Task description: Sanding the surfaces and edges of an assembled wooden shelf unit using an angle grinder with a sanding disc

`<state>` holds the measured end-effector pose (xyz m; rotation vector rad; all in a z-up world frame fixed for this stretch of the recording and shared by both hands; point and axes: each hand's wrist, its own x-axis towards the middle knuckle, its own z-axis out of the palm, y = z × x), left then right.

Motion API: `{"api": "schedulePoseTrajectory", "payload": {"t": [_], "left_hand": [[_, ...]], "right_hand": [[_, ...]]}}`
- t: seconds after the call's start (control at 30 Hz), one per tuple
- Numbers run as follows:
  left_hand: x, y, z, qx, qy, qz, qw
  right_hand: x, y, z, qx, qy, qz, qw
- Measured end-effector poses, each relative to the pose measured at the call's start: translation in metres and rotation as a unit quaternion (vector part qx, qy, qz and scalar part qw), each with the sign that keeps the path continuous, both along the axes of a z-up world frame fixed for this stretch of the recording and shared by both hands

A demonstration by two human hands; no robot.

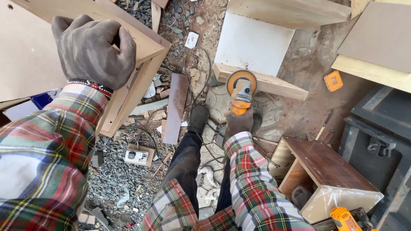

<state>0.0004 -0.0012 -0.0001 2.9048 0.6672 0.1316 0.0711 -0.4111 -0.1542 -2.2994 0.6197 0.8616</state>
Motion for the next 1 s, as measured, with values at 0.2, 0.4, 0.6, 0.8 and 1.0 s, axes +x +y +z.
{"api": "schedulePoseTrajectory", "payload": {"t": [0.2,0.4,0.6,0.8,1.0], "left_hand": [[0.002,0.006,0.001,-0.001,-0.003,-0.008,1.0],[-0.002,0.004,-0.003,0.002,0.002,-0.006,1.0],[-0.002,0.005,-0.004,0.0,0.003,-0.008,1.0],[-0.005,0.007,-0.004,0.002,0.002,-0.015,1.0],[-0.005,0.011,-0.01,0.003,0.013,-0.015,1.0]], "right_hand": [[0.006,0.013,0.004,0.011,0.003,0.011,1.0],[-0.005,0.015,0.008,0.029,-0.002,-0.02,0.999],[-0.014,-0.002,-0.022,0.032,-0.03,-0.015,0.999],[-0.023,0.007,-0.023,0.052,-0.032,-0.022,0.998],[-0.003,0.025,0.028,0.023,0.001,-0.073,0.997]]}}
